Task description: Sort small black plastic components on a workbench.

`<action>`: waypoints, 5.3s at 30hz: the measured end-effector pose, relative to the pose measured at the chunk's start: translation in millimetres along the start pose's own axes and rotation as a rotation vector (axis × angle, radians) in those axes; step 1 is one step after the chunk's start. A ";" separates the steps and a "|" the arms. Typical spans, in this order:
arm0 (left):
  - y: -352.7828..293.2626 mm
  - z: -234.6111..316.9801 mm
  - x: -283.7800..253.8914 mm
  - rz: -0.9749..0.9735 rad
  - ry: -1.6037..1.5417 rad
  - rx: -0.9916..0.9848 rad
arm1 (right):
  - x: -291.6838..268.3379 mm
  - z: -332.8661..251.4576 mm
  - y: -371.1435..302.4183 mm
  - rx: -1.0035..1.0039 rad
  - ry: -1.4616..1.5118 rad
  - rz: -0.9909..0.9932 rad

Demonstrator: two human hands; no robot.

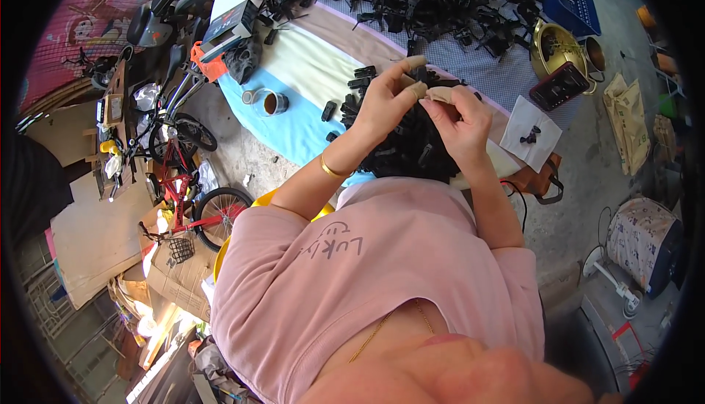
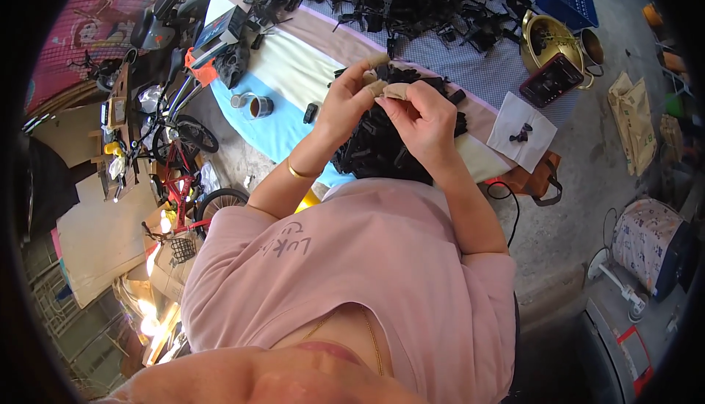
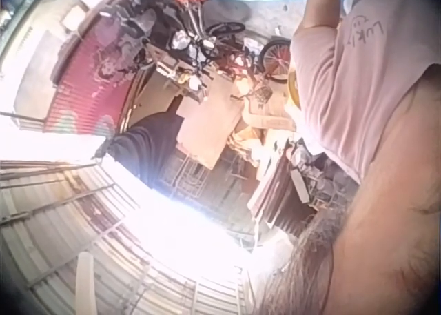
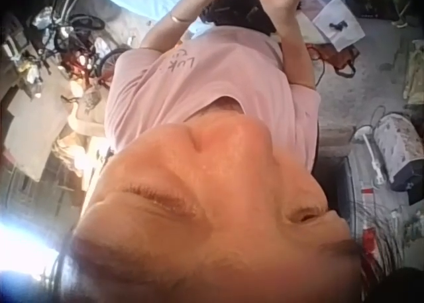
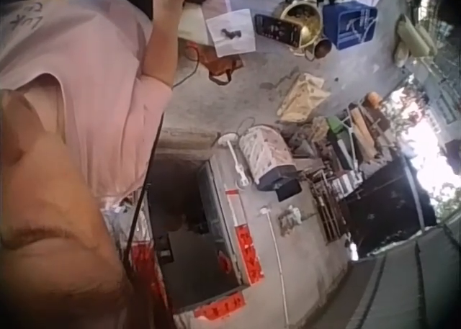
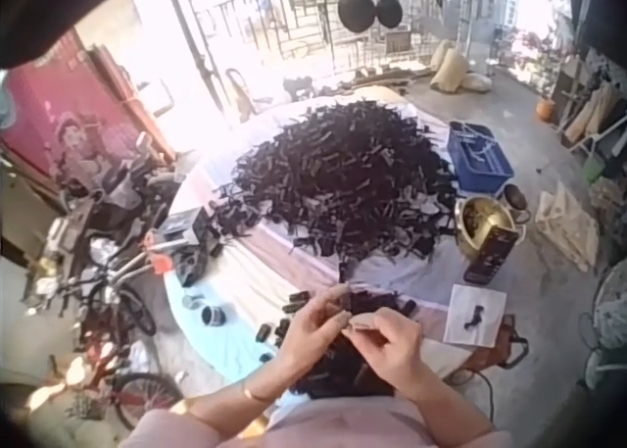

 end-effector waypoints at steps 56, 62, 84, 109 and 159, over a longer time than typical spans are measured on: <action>-30.5 3.9 -14.4 0.032 -0.214 0.040 | 8.0 29.3 -38.6 0.725 0.327 -0.273; -39.8 3.1 -13.2 0.056 0.034 0.091 | 8.4 20.8 -39.0 0.640 0.295 -0.285; -52.8 25.7 15.2 -0.209 0.408 0.246 | -13.1 27.7 -32.6 0.603 0.073 -0.322; -49.8 8.2 0.8 -0.011 -0.173 0.041 | -7.0 -1.0 -32.8 0.457 0.211 -0.154; -40.9 -13.9 -20.6 0.025 -0.311 -0.025 | 23.5 20.9 -25.3 0.616 0.224 -0.271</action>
Point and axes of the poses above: each hand's wrist, its own y-axis towards the middle knuckle, its own x-axis out of the palm, z = x × y, the point moved 6 cm from there along y, towards the middle knuckle, and after that the axes turned 6 degrees about z, right-handed, at the moved point
